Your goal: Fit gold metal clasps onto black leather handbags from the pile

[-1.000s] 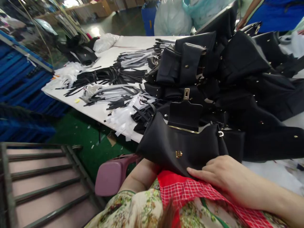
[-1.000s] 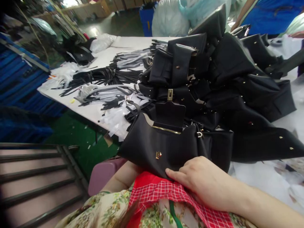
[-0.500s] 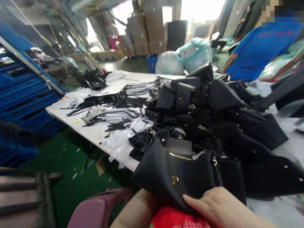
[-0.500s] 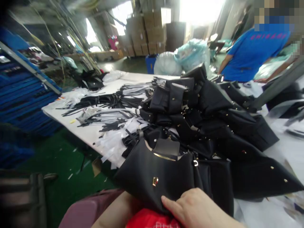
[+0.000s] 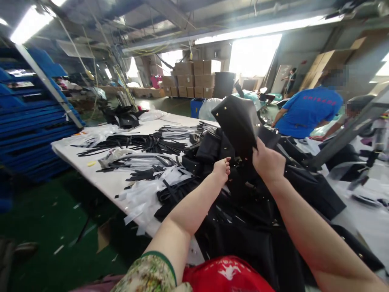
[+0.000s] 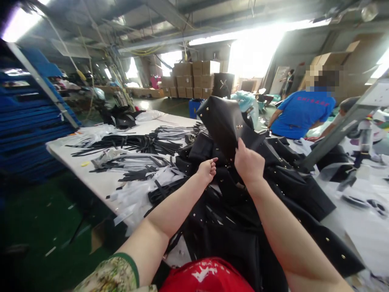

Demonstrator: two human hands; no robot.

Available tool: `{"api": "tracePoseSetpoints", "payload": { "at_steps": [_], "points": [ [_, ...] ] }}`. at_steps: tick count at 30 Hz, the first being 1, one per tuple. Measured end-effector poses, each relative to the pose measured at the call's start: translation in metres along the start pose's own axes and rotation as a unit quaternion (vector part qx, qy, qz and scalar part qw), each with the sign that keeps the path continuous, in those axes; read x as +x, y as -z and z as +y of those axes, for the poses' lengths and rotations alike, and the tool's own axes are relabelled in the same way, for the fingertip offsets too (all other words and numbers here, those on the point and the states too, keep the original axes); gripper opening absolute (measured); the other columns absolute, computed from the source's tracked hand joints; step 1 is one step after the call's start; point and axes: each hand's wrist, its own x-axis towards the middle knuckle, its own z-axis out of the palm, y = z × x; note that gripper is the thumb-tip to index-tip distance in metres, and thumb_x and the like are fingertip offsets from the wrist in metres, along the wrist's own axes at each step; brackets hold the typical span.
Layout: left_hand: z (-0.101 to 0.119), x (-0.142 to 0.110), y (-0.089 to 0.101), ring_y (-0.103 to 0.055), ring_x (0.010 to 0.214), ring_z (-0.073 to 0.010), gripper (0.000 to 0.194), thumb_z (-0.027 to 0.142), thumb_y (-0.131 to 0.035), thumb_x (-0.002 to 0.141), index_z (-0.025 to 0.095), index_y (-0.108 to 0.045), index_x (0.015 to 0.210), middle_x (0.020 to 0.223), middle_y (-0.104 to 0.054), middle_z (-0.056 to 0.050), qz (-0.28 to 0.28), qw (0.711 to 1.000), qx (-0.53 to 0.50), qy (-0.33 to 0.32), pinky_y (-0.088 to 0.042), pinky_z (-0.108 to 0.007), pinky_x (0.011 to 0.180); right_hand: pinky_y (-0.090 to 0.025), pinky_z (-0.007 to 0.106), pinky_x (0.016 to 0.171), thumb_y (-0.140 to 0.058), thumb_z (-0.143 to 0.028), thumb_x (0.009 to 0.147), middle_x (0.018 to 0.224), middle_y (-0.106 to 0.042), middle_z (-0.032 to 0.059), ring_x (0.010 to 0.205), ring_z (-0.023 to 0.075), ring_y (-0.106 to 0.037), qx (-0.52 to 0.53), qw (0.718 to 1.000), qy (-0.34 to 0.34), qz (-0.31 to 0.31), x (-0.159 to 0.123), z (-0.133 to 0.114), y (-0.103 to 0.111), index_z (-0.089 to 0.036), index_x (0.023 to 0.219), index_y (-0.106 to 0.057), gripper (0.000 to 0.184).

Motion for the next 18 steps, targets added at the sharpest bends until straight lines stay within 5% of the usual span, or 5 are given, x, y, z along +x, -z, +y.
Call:
{"api": "tracePoseSetpoints", "payload": {
  "at_steps": [4, 7, 11, 14, 18],
  "points": [
    [-0.057, -0.04, 0.059, -0.042, 0.046, -0.004, 0.017, 0.026, -0.052, 0.094, 0.01, -0.059, 0.096, 0.067, -0.05, 0.003, 0.063, 0.981, -0.085, 0.163, -0.035, -0.015, 0.041, -0.047, 0.037, 0.083, -0.049, -0.023, 0.09, 0.113, -0.068, 0.0158, 0.098, 0.0281, -0.065, 0.076, 0.991, 0.023, -0.109, 0.023, 0.016, -0.058, -0.016, 0.131, -0.055, 0.042],
    [-0.085, -0.088, 0.132, -0.022, 0.035, -0.0015, 0.024, 0.021, -0.04, 0.098, 0.01, -0.055, 0.083, 0.053, -0.031, 0.009, 0.128, 0.951, -0.149, 0.238, -0.015, -0.013, 0.033, -0.047, 0.035, 0.089, -0.049, -0.03, 0.09, 0.11, -0.07, 0.0084, 0.101, 0.0249, -0.064, 0.148, 0.97, 0.033, -0.19, -0.017, 0.018, -0.102, -0.02, 0.124, -0.061, 0.037],
    [-0.098, -0.15, 0.215, -0.02, 0.032, -0.0015, 0.032, 0.02, -0.027, 0.101, 0.013, -0.05, 0.08, 0.051, -0.024, 0.011, 0.202, 0.915, -0.224, 0.267, -0.012, -0.012, 0.032, -0.05, 0.032, 0.082, -0.052, -0.03, 0.088, 0.1, -0.073, 0.0084, 0.091, 0.0233, -0.067, 0.164, 0.935, 0.024, -0.313, -0.086, 0.011, -0.15, -0.016, 0.115, -0.068, 0.034],
    [-0.103, -0.177, 0.248, -0.02, 0.031, -0.001, 0.026, 0.015, -0.029, 0.1, 0.013, -0.051, 0.085, 0.051, -0.024, 0.012, 0.238, 0.897, -0.261, 0.266, -0.01, -0.011, 0.032, -0.05, 0.03, 0.083, -0.054, -0.029, 0.087, 0.104, -0.073, 0.0087, 0.095, 0.0232, -0.068, 0.174, 0.906, 0.04, -0.383, -0.125, 0.004, -0.178, -0.016, 0.108, -0.071, 0.03],
    [-0.11, -0.184, 0.261, -0.023, 0.032, 0.0003, 0.018, 0.007, -0.035, 0.096, 0.012, -0.053, 0.093, 0.054, -0.032, 0.01, 0.247, 0.886, -0.291, 0.263, -0.011, -0.01, 0.032, -0.05, 0.03, 0.086, -0.053, -0.032, 0.088, 0.108, -0.072, 0.008, 0.1, 0.0235, -0.067, 0.185, 0.875, 0.076, -0.44, -0.152, -0.012, -0.201, -0.017, 0.103, -0.073, 0.029]
  ]
}}
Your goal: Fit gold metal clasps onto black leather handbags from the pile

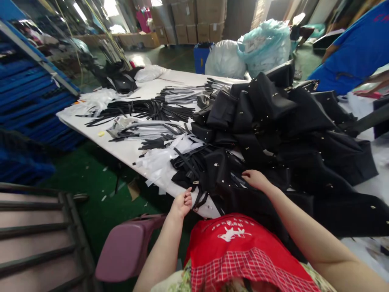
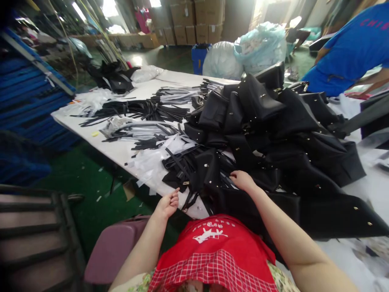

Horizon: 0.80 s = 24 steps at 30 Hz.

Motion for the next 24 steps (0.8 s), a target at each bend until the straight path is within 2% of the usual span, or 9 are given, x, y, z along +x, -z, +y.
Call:
{"api": "tracePoseSetpoints", "payload": {
  "at_steps": [3, 6, 8, 10, 12, 15, 19, 21, 24],
  "points": [
    [0.0, 0.008, -0.006, -0.023, 0.033, 0.0008, 0.014, 0.006, -0.042, 0.094, 0.012, -0.054, 0.095, 0.056, -0.035, 0.009, -0.02, 1.0, -0.004, 0.009, -0.013, -0.01, 0.032, -0.051, 0.03, 0.083, -0.053, -0.033, 0.088, 0.104, -0.073, 0.0094, 0.095, 0.0236, -0.068, -0.014, 1.0, 0.016, -0.02, 0.008, -0.012, -0.011, -0.016, 0.106, -0.071, 0.031],
    [0.002, 0.012, -0.015, -0.023, 0.034, 0.0002, 0.009, 0.01, -0.047, 0.093, 0.011, -0.056, 0.095, 0.056, -0.033, 0.009, -0.048, 0.999, 0.003, 0.024, -0.012, -0.01, 0.031, -0.05, 0.035, 0.087, -0.057, -0.028, 0.084, 0.116, -0.067, 0.0147, 0.101, 0.027, -0.065, -0.046, 0.998, 0.042, -0.008, 0.015, -0.028, -0.013, -0.012, 0.126, -0.061, 0.045],
    [0.006, 0.014, -0.016, -0.023, 0.034, -0.0004, 0.008, 0.012, -0.049, 0.093, 0.011, -0.057, 0.095, 0.056, -0.031, 0.01, -0.062, 0.998, 0.01, 0.032, -0.012, -0.011, 0.031, -0.044, 0.038, 0.1, -0.061, -0.018, 0.078, 0.136, -0.054, 0.017, 0.122, 0.0298, -0.053, -0.07, 0.995, 0.078, 0.005, 0.02, -0.042, -0.013, -0.012, 0.14, -0.046, 0.064],
    [0.012, 0.016, -0.014, -0.023, 0.034, -0.0007, 0.008, 0.013, -0.049, 0.093, 0.011, -0.056, 0.094, 0.055, -0.03, 0.01, -0.066, 0.997, 0.015, 0.034, -0.011, -0.011, 0.031, -0.033, 0.039, 0.11, -0.059, -0.007, 0.075, 0.15, -0.038, 0.0139, 0.138, 0.0291, -0.035, -0.107, 0.983, 0.149, 0.004, 0.026, -0.056, -0.013, -0.018, 0.146, -0.038, 0.075],
    [0.021, 0.02, -0.007, -0.023, 0.033, -0.0007, 0.008, 0.014, -0.048, 0.093, 0.011, -0.055, 0.092, 0.055, -0.03, 0.01, -0.06, 0.998, 0.018, 0.03, -0.011, -0.011, 0.031, -0.03, 0.042, 0.112, -0.053, -0.003, 0.079, 0.152, -0.036, 0.012, 0.14, 0.0273, -0.03, -0.169, 0.954, 0.248, -0.011, 0.034, -0.069, -0.016, -0.021, 0.142, -0.043, 0.066],
    [0.038, 0.026, 0.005, -0.023, 0.033, -0.0008, 0.014, 0.017, -0.043, 0.096, 0.012, -0.053, 0.089, 0.053, -0.029, 0.01, -0.044, 0.999, 0.025, 0.018, -0.011, -0.011, 0.031, -0.036, 0.044, 0.105, -0.045, -0.008, 0.089, 0.13, -0.057, 0.0168, 0.125, 0.0271, -0.048, -0.241, 0.908, 0.34, -0.041, 0.05, -0.084, -0.022, -0.015, 0.121, -0.06, 0.036],
    [0.069, 0.034, 0.012, -0.022, 0.033, -0.0014, 0.021, 0.025, -0.041, 0.098, 0.013, -0.051, 0.084, 0.052, -0.03, 0.01, -0.039, 0.998, 0.051, 0.01, -0.01, -0.012, 0.032, -0.043, 0.037, 0.091, -0.062, -0.013, 0.082, 0.101, -0.066, 0.0141, 0.101, 0.0253, -0.06, -0.249, 0.905, 0.334, -0.08, 0.061, -0.09, -0.033, -0.012, 0.095, -0.065, 0.014],
    [0.084, 0.037, 0.011, -0.022, 0.033, -0.0015, 0.024, 0.028, -0.041, 0.098, 0.013, -0.051, 0.082, 0.052, -0.029, 0.01, -0.044, 0.996, 0.073, 0.01, -0.011, -0.012, 0.032, -0.045, 0.034, 0.083, -0.07, -0.016, 0.077, 0.095, -0.067, 0.012, 0.095, 0.0241, -0.062, -0.244, 0.913, 0.314, -0.096, 0.056, -0.092, -0.039, -0.014, 0.09, -0.066, 0.014],
    [0.102, 0.043, 0.003, -0.021, 0.034, -0.0016, 0.025, 0.03, -0.045, 0.096, 0.012, -0.053, 0.081, 0.052, -0.029, 0.01, -0.061, 0.992, 0.111, 0.008, -0.012, -0.012, 0.032, -0.045, 0.03, 0.076, -0.074, -0.023, 0.076, 0.089, -0.067, 0.0101, 0.088, 0.0227, -0.062, -0.219, 0.938, 0.252, -0.094, 0.038, -0.101, -0.048, -0.016, 0.085, -0.065, 0.015]
  ]
}}
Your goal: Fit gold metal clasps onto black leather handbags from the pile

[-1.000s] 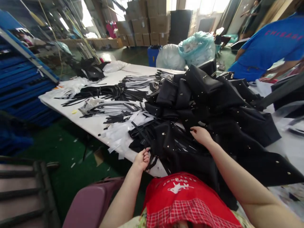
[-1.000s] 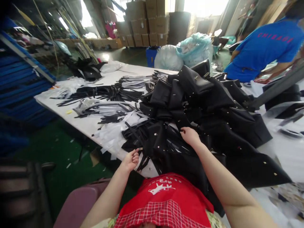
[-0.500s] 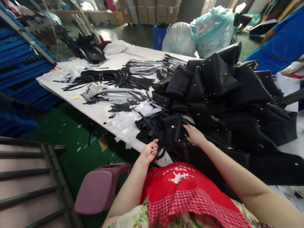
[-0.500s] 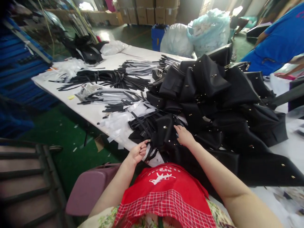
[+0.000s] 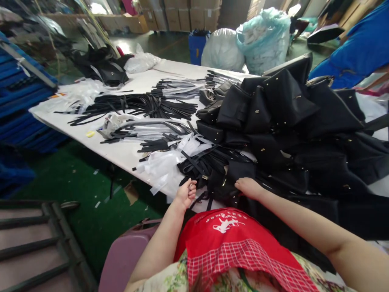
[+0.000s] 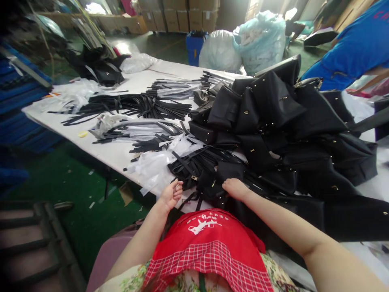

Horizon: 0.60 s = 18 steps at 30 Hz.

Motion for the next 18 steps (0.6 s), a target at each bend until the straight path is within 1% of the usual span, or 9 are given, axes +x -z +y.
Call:
{"api": "tracePoseSetpoints", "payload": {
  "at_steps": [2, 5, 6, 8, 10, 12, 14, 16, 18],
  "points": [
    [0.008, 0.007, -0.005, -0.021, 0.034, -0.0011, 0.021, 0.03, -0.052, 0.093, 0.012, -0.055, 0.082, 0.052, -0.029, 0.01, -0.011, 1.0, 0.027, -0.007, -0.012, -0.012, 0.033, -0.045, 0.031, 0.075, -0.071, -0.031, 0.08, 0.089, -0.067, 0.0104, 0.088, 0.0235, -0.062, 0.027, 0.997, -0.065, 0.019, -0.004, -0.018, -0.001, -0.017, 0.086, -0.064, 0.017],
    [0.013, 0.02, -0.014, -0.023, 0.036, 0.0002, 0.012, 0.023, -0.06, 0.088, 0.011, -0.059, 0.086, 0.054, -0.035, 0.009, -0.021, 0.997, 0.066, -0.027, -0.013, -0.011, 0.034, -0.045, 0.034, 0.079, -0.059, -0.044, 0.089, 0.094, -0.066, 0.0117, 0.093, 0.0256, -0.06, 0.071, 0.983, -0.157, 0.058, -0.001, -0.046, -0.003, -0.018, 0.093, -0.064, 0.027],
    [0.014, 0.024, -0.017, -0.026, 0.036, 0.0004, 0.01, 0.02, -0.06, 0.086, 0.01, -0.06, 0.088, 0.055, -0.038, 0.008, -0.024, 0.996, 0.078, -0.034, -0.014, -0.01, 0.035, -0.046, 0.034, 0.081, -0.058, -0.048, 0.088, 0.096, -0.066, 0.0113, 0.094, 0.0255, -0.059, 0.089, 0.979, -0.17, 0.066, 0.002, -0.053, -0.004, -0.019, 0.095, -0.064, 0.031],
    [0.015, 0.03, -0.023, -0.031, 0.038, 0.0007, 0.009, 0.013, -0.061, 0.083, 0.01, -0.062, 0.091, 0.06, -0.048, 0.005, -0.03, 0.993, 0.103, -0.045, -0.018, -0.01, 0.035, -0.047, 0.032, 0.084, -0.065, -0.054, 0.082, 0.098, -0.067, 0.0082, 0.095, 0.0233, -0.06, 0.131, 0.976, -0.161, 0.071, 0.01, -0.06, -0.006, -0.021, 0.097, -0.066, 0.036],
    [0.018, 0.034, -0.027, -0.035, 0.039, 0.0006, 0.014, 0.006, -0.062, 0.08, 0.009, -0.063, 0.093, 0.066, -0.057, 0.0, -0.036, 0.99, 0.126, -0.052, -0.022, -0.011, 0.036, -0.048, 0.028, 0.086, -0.07, -0.054, 0.077, 0.101, -0.068, 0.0047, 0.096, 0.0201, -0.061, 0.169, 0.973, -0.14, 0.074, 0.017, -0.057, -0.006, -0.023, 0.099, -0.067, 0.038],
    [0.022, 0.035, -0.028, -0.041, 0.041, -0.0006, 0.017, 0.003, -0.061, 0.078, 0.007, -0.064, 0.094, 0.073, -0.063, -0.004, -0.04, 0.987, 0.147, -0.056, -0.028, -0.012, 0.037, -0.047, 0.029, 0.091, -0.062, -0.049, 0.086, 0.107, -0.068, 0.0057, 0.101, 0.0195, -0.062, 0.186, 0.967, -0.148, 0.09, 0.022, -0.045, -0.004, -0.022, 0.105, -0.067, 0.034],
    [0.025, 0.034, -0.027, -0.047, 0.044, -0.0025, 0.017, 0.002, -0.059, 0.079, 0.007, -0.063, 0.095, 0.077, -0.066, -0.007, -0.041, 0.984, 0.162, -0.058, -0.035, -0.013, 0.04, -0.045, 0.034, 0.098, -0.052, -0.04, 0.093, 0.117, -0.065, 0.0103, 0.11, 0.022, -0.059, 0.181, 0.961, -0.177, 0.108, 0.027, -0.029, 0.0, -0.019, 0.114, -0.064, 0.032],
    [0.026, 0.031, -0.023, -0.05, 0.045, -0.0032, 0.014, 0.005, -0.058, 0.082, 0.008, -0.062, 0.095, 0.075, -0.066, -0.006, -0.044, 0.983, 0.169, -0.06, -0.036, -0.013, 0.041, -0.041, 0.038, 0.104, -0.053, -0.034, 0.092, 0.127, -0.06, 0.0138, 0.117, 0.025, -0.055, 0.167, 0.96, -0.196, 0.106, 0.035, -0.012, 0.003, -0.016, 0.12, -0.062, 0.035],
    [0.025, 0.026, -0.017, -0.046, 0.04, -0.0029, 0.011, 0.012, -0.059, 0.084, 0.009, -0.061, 0.095, 0.067, -0.062, -0.002, -0.055, 0.982, 0.172, -0.06, -0.031, -0.013, 0.037, -0.036, 0.039, 0.108, -0.061, -0.032, 0.086, 0.134, -0.055, 0.0166, 0.124, 0.0272, -0.051, 0.153, 0.964, -0.201, 0.08, 0.045, 0.0, 0.003, -0.013, 0.125, -0.059, 0.044]
  ]
}}
